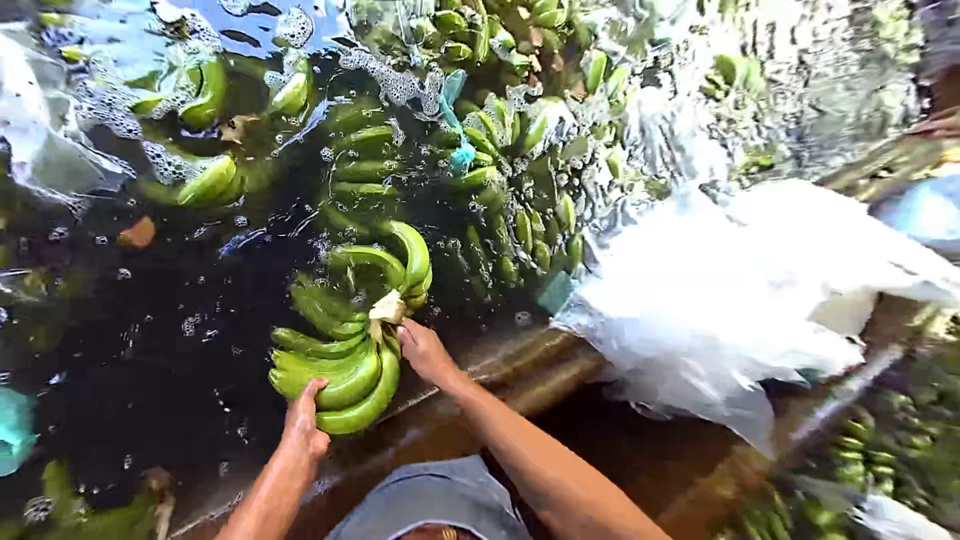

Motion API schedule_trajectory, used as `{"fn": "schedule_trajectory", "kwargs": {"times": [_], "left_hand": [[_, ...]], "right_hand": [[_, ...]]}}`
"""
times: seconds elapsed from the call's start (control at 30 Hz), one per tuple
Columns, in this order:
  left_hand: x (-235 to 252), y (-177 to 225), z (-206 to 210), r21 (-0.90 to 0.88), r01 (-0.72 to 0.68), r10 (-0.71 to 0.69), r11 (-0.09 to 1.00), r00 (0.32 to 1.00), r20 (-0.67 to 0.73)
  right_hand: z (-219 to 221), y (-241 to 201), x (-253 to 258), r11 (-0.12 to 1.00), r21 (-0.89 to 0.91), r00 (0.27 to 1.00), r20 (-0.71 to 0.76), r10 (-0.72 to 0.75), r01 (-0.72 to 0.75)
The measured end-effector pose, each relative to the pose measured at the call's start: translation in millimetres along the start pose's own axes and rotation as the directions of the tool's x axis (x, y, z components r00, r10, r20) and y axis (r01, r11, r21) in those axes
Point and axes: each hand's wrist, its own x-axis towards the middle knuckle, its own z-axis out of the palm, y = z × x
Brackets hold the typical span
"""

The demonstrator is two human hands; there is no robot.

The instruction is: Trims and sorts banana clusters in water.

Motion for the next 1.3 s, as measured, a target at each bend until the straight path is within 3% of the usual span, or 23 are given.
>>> {"fn": "schedule_trajectory", "kwargs": {"times": [0.13, 0.2, 0.3, 0.37, 0.43, 0.53, 0.6, 0.63, 0.7, 0.77, 0.87, 1.0, 1.07, 1.13, 1.17, 1.2, 1.27, 1.3], "left_hand": [[3.8, -13.6, 11.8, 0.007, -0.161, 0.161, 0.987, 0.986, -0.038], [8.9, -15.2, 12.1, 0.015, -0.215, 0.215, 0.977, 0.976, -0.032], [5.7, -12.0, 12.1, 0.040, -0.249, 0.251, 0.968, 0.967, -0.043], [1.3, -11.8, 12.0, 0.046, -0.258, 0.261, 0.965, 0.964, -0.058], [-0.9, -17.7, 15.5, 0.017, -0.277, 0.277, 0.961, 0.957, -0.083], [12.8, -23.2, 5.8, 0.008, -0.322, 0.321, 0.947, 0.943, -0.090], [25.3, -28.6, -13.9, 0.042, -0.341, 0.343, 0.939, 0.938, -0.043], [30.4, -31.2, -23.7, 0.063, -0.357, 0.359, 0.932, 0.933, -0.023], [38.9, -27.7, -36.0, 0.105, -0.401, 0.402, 0.910, 0.916, 0.007], [42.0, -26.0, -48.4, 0.149, -0.438, 0.441, 0.887, 0.898, 0.016], [44.8, -22.7, -66.8, 0.215, -0.482, 0.491, 0.849, 0.871, 0.016], [50.6, -23.5, -87.0, 0.253, -0.506, 0.513, 0.825, 0.858, 0.043], [56.8, -26.5, -96.8, 0.273, -0.496, 0.502, 0.824, 0.863, 0.053], [60.2, -31.2, -106.8, 0.310, -0.472, 0.476, 0.825, 0.877, 0.069], [62.1, -33.2, -112.2, 0.330, -0.471, 0.471, 0.818, 0.878, 0.083], [64.8, -34.8, -118.1, 0.348, -0.482, 0.479, 0.804, 0.872, 0.102], [68.0, -32.6, -128.8, 0.373, -0.548, 0.527, 0.749, 0.833, 0.165], [69.5, -28.9, -131.9, 0.377, -0.583, 0.549, 0.719, 0.810, 0.206]], "right_hand": [[2.1, -22.9, -38.4, 0.991, 0.119, 0.988, 0.138, -0.069, 0.053], [1.5, -43.8, -60.3, 0.991, 0.090, 0.990, 0.094, -0.109, 0.101], [-34.3, -27.0, -19.1, 0.966, -0.255, 0.995, -0.099, 0.010, -0.035], [-32.6, -14.0, 14.4, 0.913, -0.380, 0.982, -0.169, 0.090, -0.149], [-7.5, -6.1, 21.6, 0.943, -0.292, 0.980, -0.159, 0.117, -0.160], [19.5, 1.5, -35.9, 0.993, 0.118, 0.990, 0.139, 0.007, -0.023], [7.2, 3.7, -70.0, 0.967, 0.253, 0.972, 0.235, -0.025, -0.036], [-8.5, 5.6, -66.6, 0.975, 0.223, 0.985, 0.170, -0.020, -0.019], [-43.9, -4.0, -29.1, 0.999, 0.001, 0.998, -0.055, -0.034, 0.034], [-57.6, -25.6, 9.7, 0.966, -0.226, 0.963, -0.205, -0.173, 0.126], [-43.1, -59.1, 64.8, 0.856, -0.439, 0.916, -0.154, -0.371, 0.272], [-6.7, -76.3, 107.1, 0.734, -0.566, 0.907, 0.058, -0.418, 0.374], [5.3, -59.7, 106.0, 0.620, -0.570, 0.811, 0.153, -0.564, 0.539], [4.0, -32.4, 97.1, 0.486, -0.480, 0.631, 0.201, -0.750, 0.731], [-1.5, -25.0, 90.0, 0.503, -0.403, 0.606, 0.186, -0.773, 0.765], [-9.1, -22.1, 83.9, 0.585, -0.311, 0.646, 0.143, -0.750, 0.749], [-26.9, -22.7, 83.6, 0.786, -0.165, 0.802, 0.073, -0.593, 0.596], [-34.6, -21.4, 90.8, 0.833, -0.145, 0.846, 0.078, -0.528, 0.534]]}}
